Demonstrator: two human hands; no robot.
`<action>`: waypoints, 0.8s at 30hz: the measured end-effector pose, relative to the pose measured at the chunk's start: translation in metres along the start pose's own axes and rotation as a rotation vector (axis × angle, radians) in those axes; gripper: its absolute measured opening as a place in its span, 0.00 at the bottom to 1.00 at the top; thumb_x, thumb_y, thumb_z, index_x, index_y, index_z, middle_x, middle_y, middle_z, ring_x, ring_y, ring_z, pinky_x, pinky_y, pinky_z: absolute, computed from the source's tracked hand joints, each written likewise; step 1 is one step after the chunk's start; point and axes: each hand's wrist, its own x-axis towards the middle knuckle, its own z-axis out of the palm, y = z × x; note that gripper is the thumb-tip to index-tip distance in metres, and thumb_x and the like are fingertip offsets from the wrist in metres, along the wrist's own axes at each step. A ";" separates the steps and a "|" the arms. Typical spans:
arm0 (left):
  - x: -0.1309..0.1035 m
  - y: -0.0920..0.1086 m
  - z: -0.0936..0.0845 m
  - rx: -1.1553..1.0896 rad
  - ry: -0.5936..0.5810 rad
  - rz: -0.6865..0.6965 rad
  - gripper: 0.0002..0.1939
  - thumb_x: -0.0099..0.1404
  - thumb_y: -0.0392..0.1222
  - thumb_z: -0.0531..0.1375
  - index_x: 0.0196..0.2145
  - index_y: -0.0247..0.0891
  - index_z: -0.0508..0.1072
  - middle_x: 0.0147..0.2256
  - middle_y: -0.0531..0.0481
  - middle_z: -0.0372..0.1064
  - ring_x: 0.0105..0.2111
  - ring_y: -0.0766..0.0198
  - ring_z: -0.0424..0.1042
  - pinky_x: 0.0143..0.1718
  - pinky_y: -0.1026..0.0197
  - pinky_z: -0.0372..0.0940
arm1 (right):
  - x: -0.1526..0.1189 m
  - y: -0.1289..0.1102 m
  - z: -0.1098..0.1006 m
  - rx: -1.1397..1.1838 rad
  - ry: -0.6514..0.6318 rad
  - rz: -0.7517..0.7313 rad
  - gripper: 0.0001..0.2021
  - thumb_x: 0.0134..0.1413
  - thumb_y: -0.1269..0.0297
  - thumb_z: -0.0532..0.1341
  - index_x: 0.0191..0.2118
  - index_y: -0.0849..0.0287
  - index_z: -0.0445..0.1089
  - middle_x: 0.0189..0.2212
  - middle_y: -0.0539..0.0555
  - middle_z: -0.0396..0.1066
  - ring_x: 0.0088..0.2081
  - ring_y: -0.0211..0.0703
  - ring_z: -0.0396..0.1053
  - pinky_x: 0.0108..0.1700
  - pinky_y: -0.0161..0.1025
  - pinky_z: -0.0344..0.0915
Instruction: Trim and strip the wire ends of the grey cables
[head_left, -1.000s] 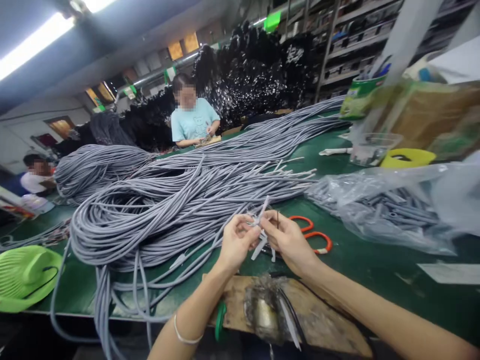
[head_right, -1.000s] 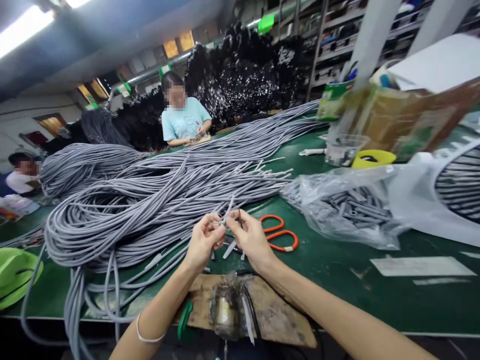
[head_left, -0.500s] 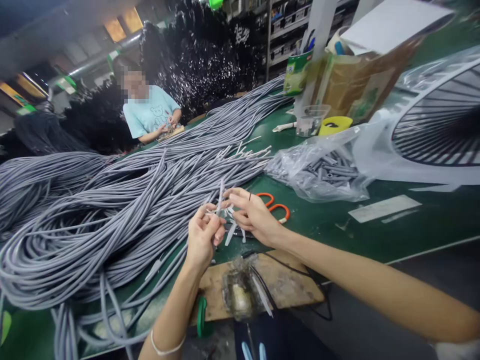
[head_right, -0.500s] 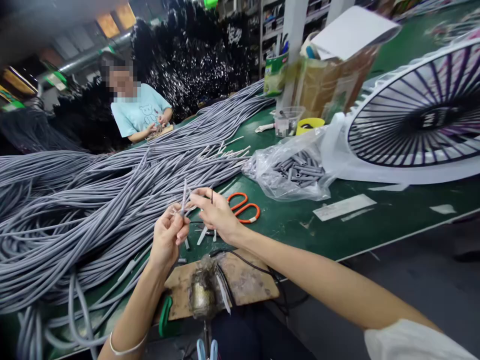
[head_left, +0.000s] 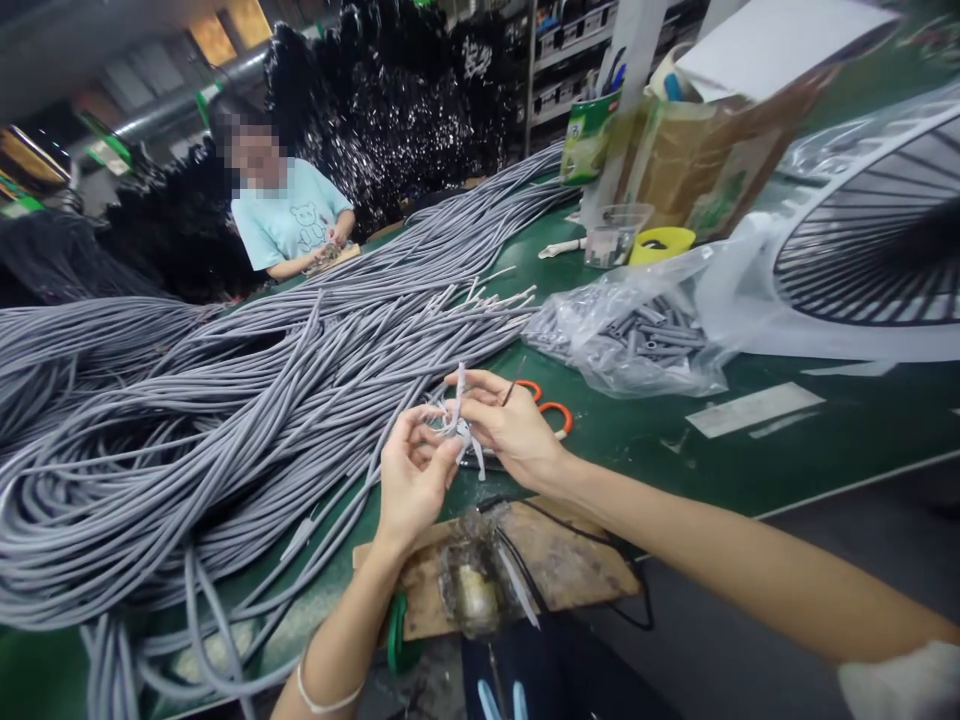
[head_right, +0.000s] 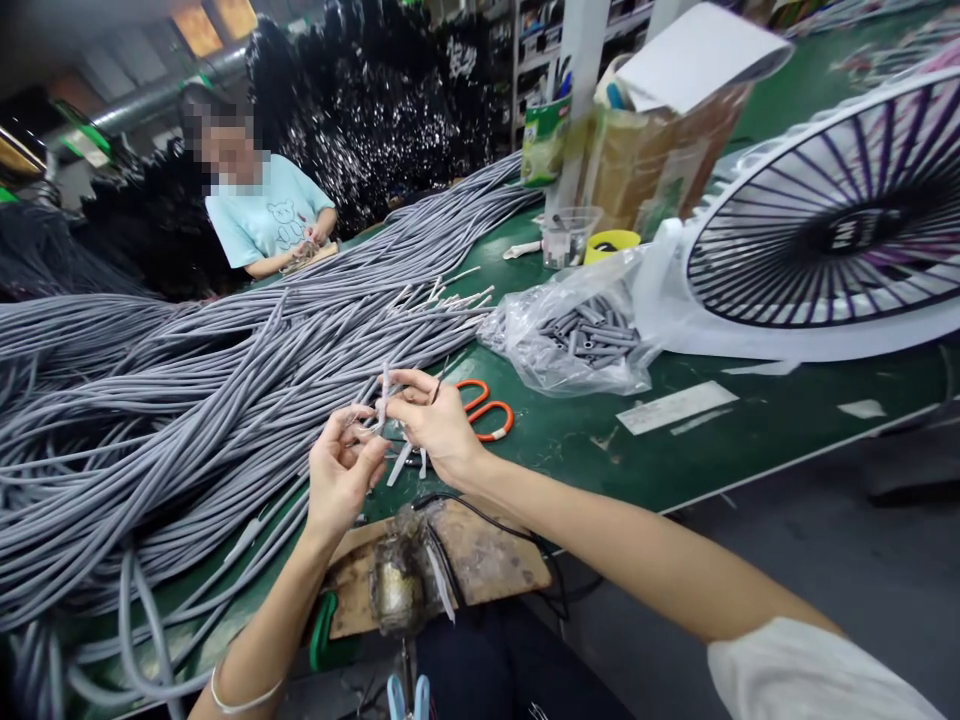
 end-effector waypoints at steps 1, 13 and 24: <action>-0.002 0.000 0.001 0.028 -0.014 0.002 0.18 0.49 0.45 0.68 0.34 0.36 0.67 0.19 0.61 0.59 0.12 0.78 0.57 0.13 0.74 0.53 | 0.001 0.001 0.000 -0.013 0.021 -0.015 0.19 0.24 0.69 0.69 0.32 0.62 0.68 0.12 0.39 0.59 0.13 0.23 0.50 0.15 0.25 0.45; 0.003 0.002 -0.007 -0.130 -0.118 -0.086 0.19 0.48 0.49 0.68 0.31 0.31 0.71 0.20 0.52 0.67 0.10 0.79 0.53 0.10 0.72 0.45 | 0.007 -0.012 -0.008 -0.015 -0.327 0.088 0.20 0.39 0.55 0.63 0.40 0.59 0.68 0.28 0.50 0.74 0.11 0.20 0.37 0.13 0.26 0.33; 0.005 0.006 -0.004 -0.232 0.048 -0.112 0.24 0.42 0.47 0.71 0.32 0.34 0.66 0.18 0.56 0.67 0.09 0.79 0.53 0.10 0.75 0.44 | 0.005 -0.003 -0.011 -0.123 -0.174 -0.059 0.24 0.27 0.67 0.71 0.39 0.62 0.71 0.21 0.46 0.70 0.14 0.24 0.51 0.16 0.26 0.43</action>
